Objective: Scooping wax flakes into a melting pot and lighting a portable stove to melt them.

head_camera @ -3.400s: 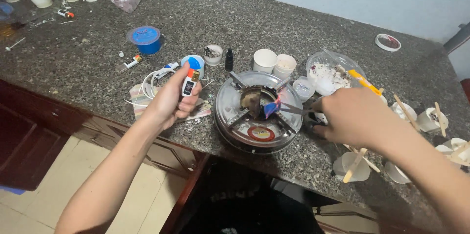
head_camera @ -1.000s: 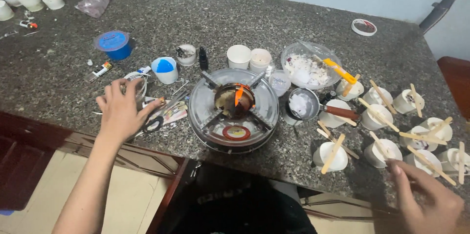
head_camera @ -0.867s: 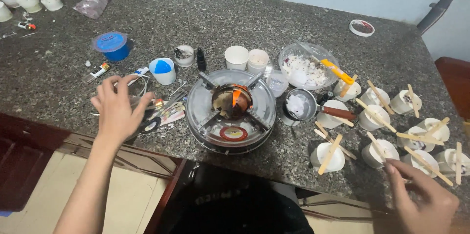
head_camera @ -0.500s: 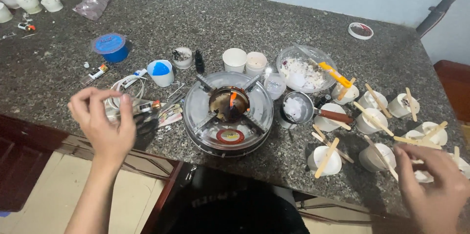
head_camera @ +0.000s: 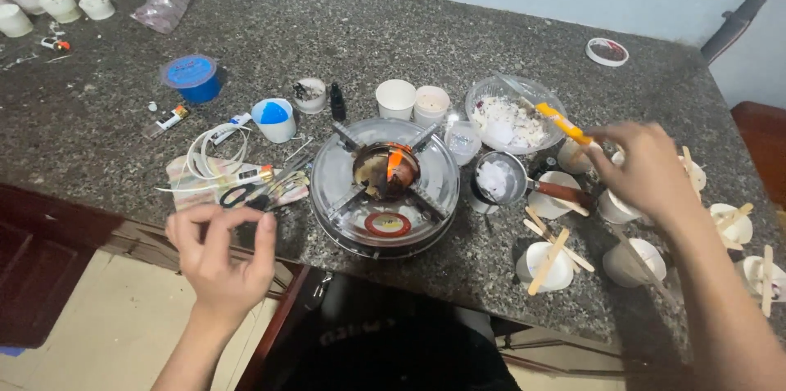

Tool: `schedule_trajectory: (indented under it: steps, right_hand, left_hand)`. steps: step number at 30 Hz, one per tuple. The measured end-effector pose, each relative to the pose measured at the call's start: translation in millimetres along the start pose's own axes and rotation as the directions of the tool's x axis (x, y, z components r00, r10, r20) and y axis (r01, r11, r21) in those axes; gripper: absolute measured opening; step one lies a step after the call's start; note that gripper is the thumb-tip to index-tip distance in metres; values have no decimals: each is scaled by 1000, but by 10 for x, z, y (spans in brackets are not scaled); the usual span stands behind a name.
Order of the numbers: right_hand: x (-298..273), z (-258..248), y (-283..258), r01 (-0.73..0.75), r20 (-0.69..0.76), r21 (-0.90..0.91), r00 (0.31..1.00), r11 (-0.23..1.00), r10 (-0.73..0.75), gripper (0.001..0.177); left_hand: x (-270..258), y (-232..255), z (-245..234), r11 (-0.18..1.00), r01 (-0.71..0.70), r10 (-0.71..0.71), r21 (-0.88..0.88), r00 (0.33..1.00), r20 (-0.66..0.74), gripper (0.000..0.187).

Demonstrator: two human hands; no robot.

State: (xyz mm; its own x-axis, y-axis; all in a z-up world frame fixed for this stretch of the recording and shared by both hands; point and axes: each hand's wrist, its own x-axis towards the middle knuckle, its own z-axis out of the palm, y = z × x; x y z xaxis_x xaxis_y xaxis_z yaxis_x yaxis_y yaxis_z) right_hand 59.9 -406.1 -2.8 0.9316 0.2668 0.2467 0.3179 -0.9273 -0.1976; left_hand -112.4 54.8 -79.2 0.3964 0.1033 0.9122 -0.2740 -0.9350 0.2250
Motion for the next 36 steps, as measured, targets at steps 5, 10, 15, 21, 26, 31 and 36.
schedule_trajectory:
  steps: [5,10,15,21,26,31,36]
  right_hand:
    - [758,464,358,-22,115,-114,993,993,35,36]
    - [1102,1009,648,-19,97,-245,994,969,44,37]
    - [990,877,549,25,36,-186,999,982,-19,7]
    - [640,18,-32,200,-125,-352,958,915,-257,25]
    - [417,-631,-637,388,-13,-567,878,727,-479,43]
    - [396,-682,-1239,569,260,-580,808,583,-529,46]
    - [409,-572,-1562,659,431,-686,709,307,-558,34]
  left_hand:
    - [-42,58,-70,1000,-14,14,25,1000,-1,13]
    - [-31,-21,-162,997,-6,5,76,1000,12,13]
    - [-32,-84,-154,997,4,-4,73,1000,1,13]
    - [49,53,-68,998,-60,60,12,998,-19,15]
    - [105,113,19,998,-60,60,-9,998,-17,17]
    - [96,191,54,997,-71,70,-43,997,-35,18]
    - [55,123,-57,999,-53,53,6,999,12,19]
